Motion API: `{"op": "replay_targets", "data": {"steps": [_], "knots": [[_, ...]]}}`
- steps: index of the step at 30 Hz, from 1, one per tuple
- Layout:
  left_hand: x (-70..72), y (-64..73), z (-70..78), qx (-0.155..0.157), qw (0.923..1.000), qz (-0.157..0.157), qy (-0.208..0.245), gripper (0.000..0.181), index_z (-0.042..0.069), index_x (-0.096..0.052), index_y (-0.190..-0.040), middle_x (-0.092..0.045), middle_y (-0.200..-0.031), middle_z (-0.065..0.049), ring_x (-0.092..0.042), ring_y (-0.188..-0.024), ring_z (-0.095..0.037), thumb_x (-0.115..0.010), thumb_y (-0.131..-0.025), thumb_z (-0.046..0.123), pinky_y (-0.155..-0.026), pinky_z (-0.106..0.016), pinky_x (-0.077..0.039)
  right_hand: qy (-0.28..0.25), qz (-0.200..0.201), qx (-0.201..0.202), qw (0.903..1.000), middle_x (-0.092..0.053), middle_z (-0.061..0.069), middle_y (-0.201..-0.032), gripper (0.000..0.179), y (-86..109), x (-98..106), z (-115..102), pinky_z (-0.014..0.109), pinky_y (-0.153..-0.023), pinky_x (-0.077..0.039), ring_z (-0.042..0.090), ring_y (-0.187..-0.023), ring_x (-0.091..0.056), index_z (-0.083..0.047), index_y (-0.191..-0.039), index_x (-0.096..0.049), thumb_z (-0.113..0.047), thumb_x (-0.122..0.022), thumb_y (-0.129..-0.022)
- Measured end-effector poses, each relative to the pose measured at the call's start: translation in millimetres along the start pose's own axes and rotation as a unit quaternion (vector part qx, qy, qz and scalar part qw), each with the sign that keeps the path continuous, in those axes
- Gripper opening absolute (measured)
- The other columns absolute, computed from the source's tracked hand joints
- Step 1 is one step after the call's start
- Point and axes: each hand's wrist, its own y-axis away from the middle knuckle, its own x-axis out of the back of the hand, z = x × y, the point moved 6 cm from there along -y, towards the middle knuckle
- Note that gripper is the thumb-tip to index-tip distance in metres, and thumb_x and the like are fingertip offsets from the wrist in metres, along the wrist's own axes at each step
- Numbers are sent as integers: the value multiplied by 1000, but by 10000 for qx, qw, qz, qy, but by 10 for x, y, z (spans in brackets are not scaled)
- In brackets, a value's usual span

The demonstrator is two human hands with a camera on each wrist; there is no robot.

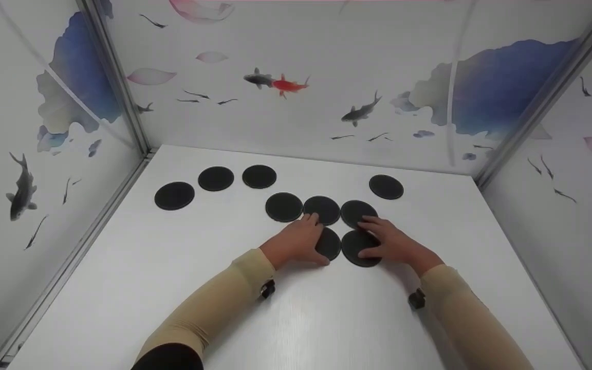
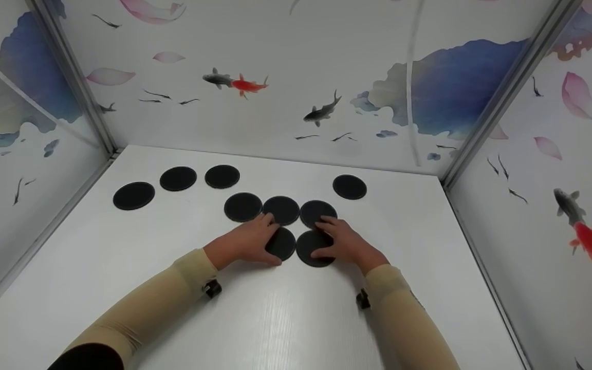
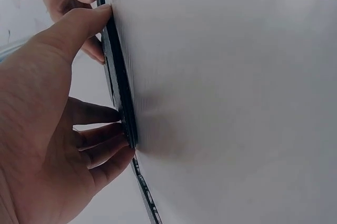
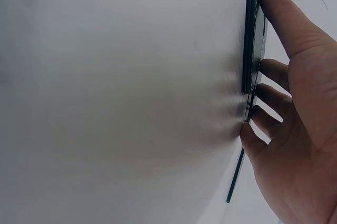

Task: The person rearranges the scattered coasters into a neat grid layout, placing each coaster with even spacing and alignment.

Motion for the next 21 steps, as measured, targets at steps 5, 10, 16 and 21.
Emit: {"op": "replay_targets", "data": {"steps": [5, 10, 16, 21], "knots": [[12, 10, 10, 37, 10000, -43, 26, 106, 0, -48, -147, -33, -157, -23, -37, -142, -34, -69, -76, 76, -112, -40, -40, 3, -5, -13, 10000, -25, 4, -165, 92, 6, 5, 0, 54, -119, -24, 34, -151, -22, -19, -155, -44, -60, -78, -80], [5, 15, 9, 60, 9999, -83, 48, 107, -1, -47, -147, -31, -159, -23, -35, -144, -36, -70, -76, 75, -114, -40, -38, -6, -48, -46, 10000, -25, 5, -165, 92, 5, -2, -12, 55, -119, -25, 35, -151, -22, -19, -155, -43, -60, -78, -80], [3, 2, 3, 58, 9999, -81, -37, 108, -1, -47, -147, -33, -158, -23, -38, -142, -35, -69, -75, 76, -113, -40, -40, 8, -94, -113, 9999, -24, 5, -166, 92, 7, 7, -33, 56, -118, -25, 35, -151, -21, -18, -155, -42, -59, -78, -81], [-18, -18, 1, 54, 9999, -71, -100, 108, -1, -48, -146, -34, -157, -24, -40, -140, -34, -68, -75, 78, -111, -40, -41, -72, -89, -150, 9998, -24, 6, -166, 92, 15, 9, -34, 56, -118, -25, 36, -151, -21, -17, -155, -43, -57, -80, -81]]}}
